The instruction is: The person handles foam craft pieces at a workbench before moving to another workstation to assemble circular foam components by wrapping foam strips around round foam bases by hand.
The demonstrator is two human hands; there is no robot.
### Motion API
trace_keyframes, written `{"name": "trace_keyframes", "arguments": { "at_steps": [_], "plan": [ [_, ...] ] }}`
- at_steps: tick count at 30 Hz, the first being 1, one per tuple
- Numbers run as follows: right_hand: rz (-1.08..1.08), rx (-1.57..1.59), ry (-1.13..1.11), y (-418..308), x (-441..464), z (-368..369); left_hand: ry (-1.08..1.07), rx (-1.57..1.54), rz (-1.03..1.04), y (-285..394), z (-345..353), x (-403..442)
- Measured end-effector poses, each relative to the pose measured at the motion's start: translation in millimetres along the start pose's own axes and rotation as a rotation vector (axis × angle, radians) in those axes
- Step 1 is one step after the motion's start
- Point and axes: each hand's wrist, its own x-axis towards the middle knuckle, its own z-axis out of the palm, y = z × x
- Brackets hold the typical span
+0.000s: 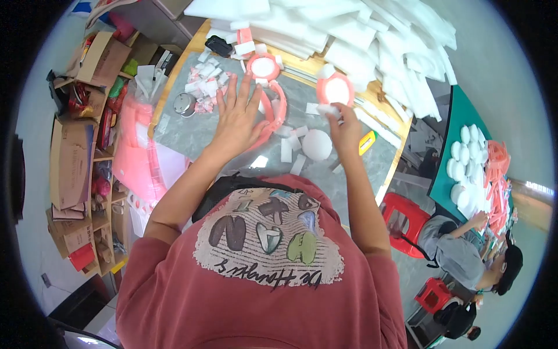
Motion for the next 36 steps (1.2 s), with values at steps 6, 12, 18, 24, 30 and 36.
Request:
{"name": "trace_keyframes", "arguments": {
  "at_steps": [6,12,18,24,30,36],
  "plan": [
    [-0.083,0.178,-0.002,-49,-56,-3,-0.147,-1.0,-0.202,30,38,8],
    [-0.179,0.313,-0.098,-69,-80,-9,-0.439,-1.827,-0.716,61,42,3],
    [0.117,0.531,0.021,-67,-84,-49,-0.34,-1.766,-0.589,63,49,3],
    [0.278,0.226,0.093,-36,-64,-75,-0.255,-1.447,-0.508,104,34,-3],
    [0.51,1.193,-0.085,-17,-72,-71,0.11,-0.688,0.079,138,35,-12],
    [0.181,0.891,-0.23,-8,-86,-73,0.177,-0.504,0.164,159,32,-15]
  ]
}}
